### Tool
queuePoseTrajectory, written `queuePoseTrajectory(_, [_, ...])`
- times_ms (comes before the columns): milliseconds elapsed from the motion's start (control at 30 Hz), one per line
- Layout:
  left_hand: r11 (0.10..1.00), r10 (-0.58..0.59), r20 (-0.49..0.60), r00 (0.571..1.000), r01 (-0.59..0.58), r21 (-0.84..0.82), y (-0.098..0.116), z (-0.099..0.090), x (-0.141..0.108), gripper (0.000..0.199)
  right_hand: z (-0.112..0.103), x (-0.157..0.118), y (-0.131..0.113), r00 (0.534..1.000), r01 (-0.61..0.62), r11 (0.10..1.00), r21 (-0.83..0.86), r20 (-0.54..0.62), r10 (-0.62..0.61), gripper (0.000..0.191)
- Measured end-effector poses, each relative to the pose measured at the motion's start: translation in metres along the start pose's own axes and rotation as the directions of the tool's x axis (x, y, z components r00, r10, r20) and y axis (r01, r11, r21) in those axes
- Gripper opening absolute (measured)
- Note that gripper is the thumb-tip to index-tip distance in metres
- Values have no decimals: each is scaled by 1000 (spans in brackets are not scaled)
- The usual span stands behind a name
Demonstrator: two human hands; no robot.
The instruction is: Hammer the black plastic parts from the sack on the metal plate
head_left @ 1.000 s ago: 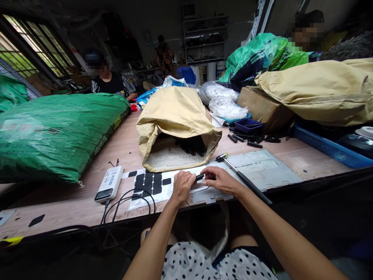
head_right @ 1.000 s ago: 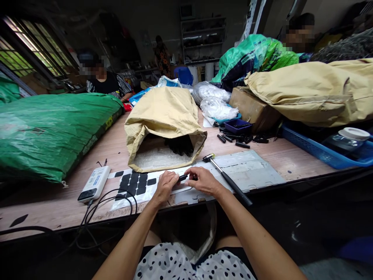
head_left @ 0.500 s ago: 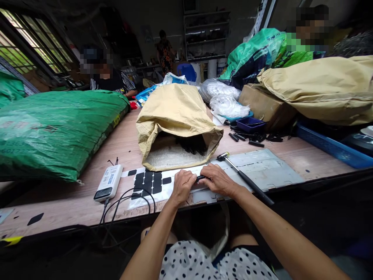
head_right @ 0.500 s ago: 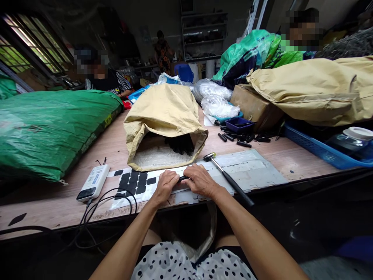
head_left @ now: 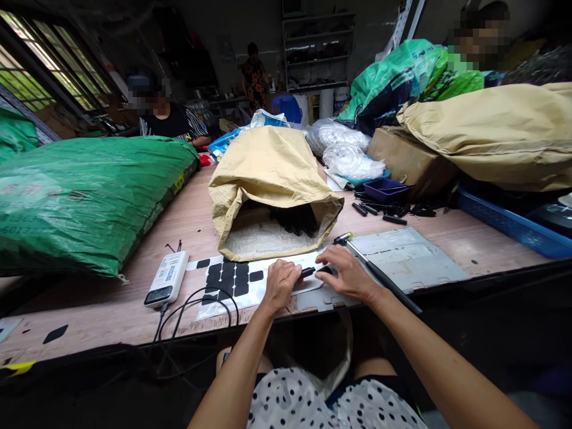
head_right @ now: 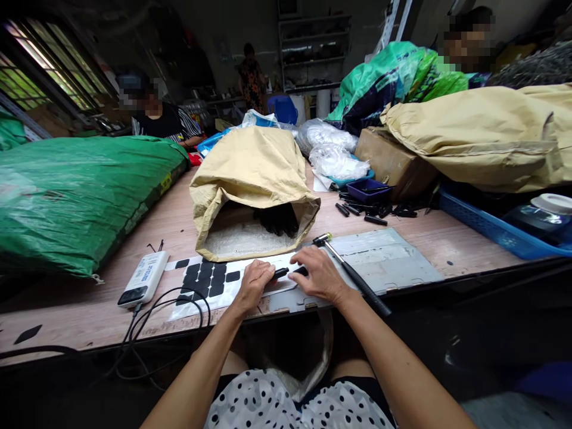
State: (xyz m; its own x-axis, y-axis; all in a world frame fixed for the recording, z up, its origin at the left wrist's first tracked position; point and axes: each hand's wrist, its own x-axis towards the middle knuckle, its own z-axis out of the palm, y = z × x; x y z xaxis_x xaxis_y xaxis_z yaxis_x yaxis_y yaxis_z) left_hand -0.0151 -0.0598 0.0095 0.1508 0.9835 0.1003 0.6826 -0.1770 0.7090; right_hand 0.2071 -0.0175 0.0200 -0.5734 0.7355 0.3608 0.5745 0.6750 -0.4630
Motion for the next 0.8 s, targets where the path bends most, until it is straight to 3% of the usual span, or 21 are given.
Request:
queuePoseTrajectory(100, [1000,1,-1,1000,-1,-5,1,-1,-1,50,-7,-7,17,954,-256,953,-164,-201,222,17])
queuePoseTrajectory(200, [1000,5,1,1000,-5,27,2,1,-1,50,-9,-12,35,825,-556,760,-336,-333,457,22])
queuePoseTrajectory(267, [998,6,2,1000,-6,61,1,2,1,49,-7,-11,42,802,-598,675,-432,-303,516,26])
queuePoseTrajectory(400, [997,13,-20,1000,-11,78,4,1,2,42,-2,0,45,804,-578,636,-511,-223,552,29])
queuePoseTrajectory(533, [996,66,-78,995,-70,-56,27,-7,-29,29,1,7,45,775,-618,604,-504,-263,574,30])
queuePoseTrajectory(633, [984,125,146,981,-103,-147,45,3,-72,32,3,8,46,780,-615,598,-514,-291,553,31])
queuePoseTrajectory(700, [988,116,350,929,-71,-138,43,23,-95,32,5,7,47,782,-614,595,-519,-298,547,31])
queuePoseTrajectory(733, [994,59,414,908,-16,-106,36,37,-103,32,6,7,47,785,-611,594,-524,-299,543,31])
queuePoseTrajectory(800, [977,-188,448,874,212,-3,13,66,-108,31,7,6,47,792,-601,594,-535,-300,531,32])
